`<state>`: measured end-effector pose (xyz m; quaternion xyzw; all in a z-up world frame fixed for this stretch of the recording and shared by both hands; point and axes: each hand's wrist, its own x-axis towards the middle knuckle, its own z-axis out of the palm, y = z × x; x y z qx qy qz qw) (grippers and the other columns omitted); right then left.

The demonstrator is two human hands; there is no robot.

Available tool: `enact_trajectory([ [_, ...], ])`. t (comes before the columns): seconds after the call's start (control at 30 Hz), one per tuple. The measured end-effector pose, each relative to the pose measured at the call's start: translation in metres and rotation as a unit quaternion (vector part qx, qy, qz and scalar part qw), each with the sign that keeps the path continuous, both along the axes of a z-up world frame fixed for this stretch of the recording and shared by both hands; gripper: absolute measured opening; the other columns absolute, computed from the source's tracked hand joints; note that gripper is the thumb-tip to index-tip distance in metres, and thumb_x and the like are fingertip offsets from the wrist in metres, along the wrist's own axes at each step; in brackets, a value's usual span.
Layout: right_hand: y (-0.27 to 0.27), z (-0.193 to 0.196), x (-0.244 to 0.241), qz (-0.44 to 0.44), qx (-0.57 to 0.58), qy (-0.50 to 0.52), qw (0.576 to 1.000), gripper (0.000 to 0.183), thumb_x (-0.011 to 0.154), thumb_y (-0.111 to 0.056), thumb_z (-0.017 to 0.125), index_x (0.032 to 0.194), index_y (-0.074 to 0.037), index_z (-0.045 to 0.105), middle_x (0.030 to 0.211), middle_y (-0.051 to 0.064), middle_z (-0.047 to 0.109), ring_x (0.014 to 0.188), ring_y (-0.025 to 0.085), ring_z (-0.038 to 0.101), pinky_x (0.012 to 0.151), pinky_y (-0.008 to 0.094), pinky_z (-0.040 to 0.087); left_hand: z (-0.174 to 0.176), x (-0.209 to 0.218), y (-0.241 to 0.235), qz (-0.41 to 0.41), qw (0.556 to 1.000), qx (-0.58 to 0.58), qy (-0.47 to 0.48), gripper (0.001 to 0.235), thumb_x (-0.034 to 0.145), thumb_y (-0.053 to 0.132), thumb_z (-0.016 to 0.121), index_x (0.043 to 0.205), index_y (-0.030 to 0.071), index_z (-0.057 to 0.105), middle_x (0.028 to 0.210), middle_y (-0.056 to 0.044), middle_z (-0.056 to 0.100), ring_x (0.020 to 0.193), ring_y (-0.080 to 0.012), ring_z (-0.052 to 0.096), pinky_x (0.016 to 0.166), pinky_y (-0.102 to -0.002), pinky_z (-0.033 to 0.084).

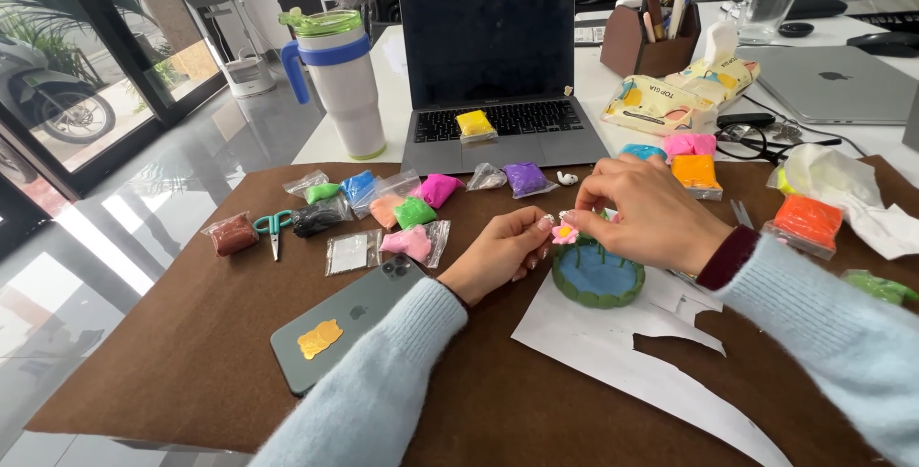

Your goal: The person assembles a small clay pond scene by attaching pink clay flowers and green stems to a blue clay base. They use a small brush to apply glue and a sculpting tool to adjust the flower centers. The workspace contains multiple packets of colored clay and various tools.

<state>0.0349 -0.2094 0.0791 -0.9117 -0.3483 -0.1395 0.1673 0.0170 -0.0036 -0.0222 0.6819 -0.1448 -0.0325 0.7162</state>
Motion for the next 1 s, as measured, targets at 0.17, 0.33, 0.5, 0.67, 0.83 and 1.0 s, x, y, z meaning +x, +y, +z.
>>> enact_trajectory([
  [0.17,0.0,0.001,0.0,0.01,0.005,0.003,1.0,0.023,0.089,-0.034,0.071,0.075,-0.017,0.077,0.079,-0.001,0.067,0.085,0.02,0.063,0.085,0.038,0.039,0.007,-0.004,0.002,-0.013,0.999,-0.008,0.029,0.029,0.11,0.024,0.046,0.097,0.005,0.063,0.074,-0.007,0.053,0.065,-0.012,0.051,0.043,-0.018,0.04],
  [0.33,-0.003,0.004,0.0,0.012,0.01,0.006,1.0,0.023,0.089,-0.034,0.07,0.075,-0.017,0.077,0.079,0.0,0.068,0.086,0.021,0.064,0.087,0.039,0.04,0.008,-0.006,0.002,-0.017,1.0,0.001,0.026,0.028,0.109,0.023,0.044,0.097,0.005,0.062,0.075,-0.007,0.052,0.067,-0.012,0.051,0.044,-0.018,0.039],
  [0.5,-0.012,0.011,0.004,0.008,0.033,0.009,0.999,0.028,0.094,-0.033,0.067,0.078,-0.013,0.078,0.081,0.003,0.07,0.087,0.024,0.064,0.089,0.041,0.04,0.01,-0.008,0.002,-0.023,0.999,0.002,0.024,0.028,0.11,0.024,0.044,0.098,0.005,0.061,0.076,-0.007,0.053,0.068,-0.0123,0.051,0.045,-0.019,0.039],
  [0.67,-0.034,0.024,0.007,-0.007,0.026,-0.027,0.999,0.033,0.095,-0.037,0.068,0.072,-0.014,0.074,0.074,-0.002,0.072,0.078,0.016,0.063,0.091,0.037,0.043,0.023,-0.014,0.001,-0.014,0.997,0.029,0.064,0.028,0.11,0.024,0.045,0.086,0.012,0.054,0.079,-0.003,0.06,0.063,-0.0085,0.047,0.047,-0.021,0.034],
  [0.83,-0.075,0.043,0.013,-0.066,0.022,-0.032,0.997,0.029,0.097,-0.033,0.065,0.076,-0.017,0.078,0.075,0.001,0.069,0.078,0.018,0.06,0.083,0.036,0.045,0.021,-0.014,0.002,-0.017,0.997,0.014,0.069,0.023,0.109,0.02,0.046,0.09,0.012,0.057,0.079,-0.003,0.062,0.063,-0.0095,0.049,0.046,-0.02,0.035],
  [1.0,-0.115,0.065,0.029,-0.253,-0.242,0.15,0.925,0.025,0.093,-0.044,0.064,0.105,-0.033,0.084,0.095,-0.012,0.085,0.074,0.011,0.067,0.076,0.027,0.048,0.018,-0.012,0.004,-0.017,0.998,-0.03,0.061,0.021,0.107,0.02,0.052,0.097,0.005,0.063,0.089,-0.013,0.073,0.068,-0.0135,0.061,0.047,-0.023,0.044],
])
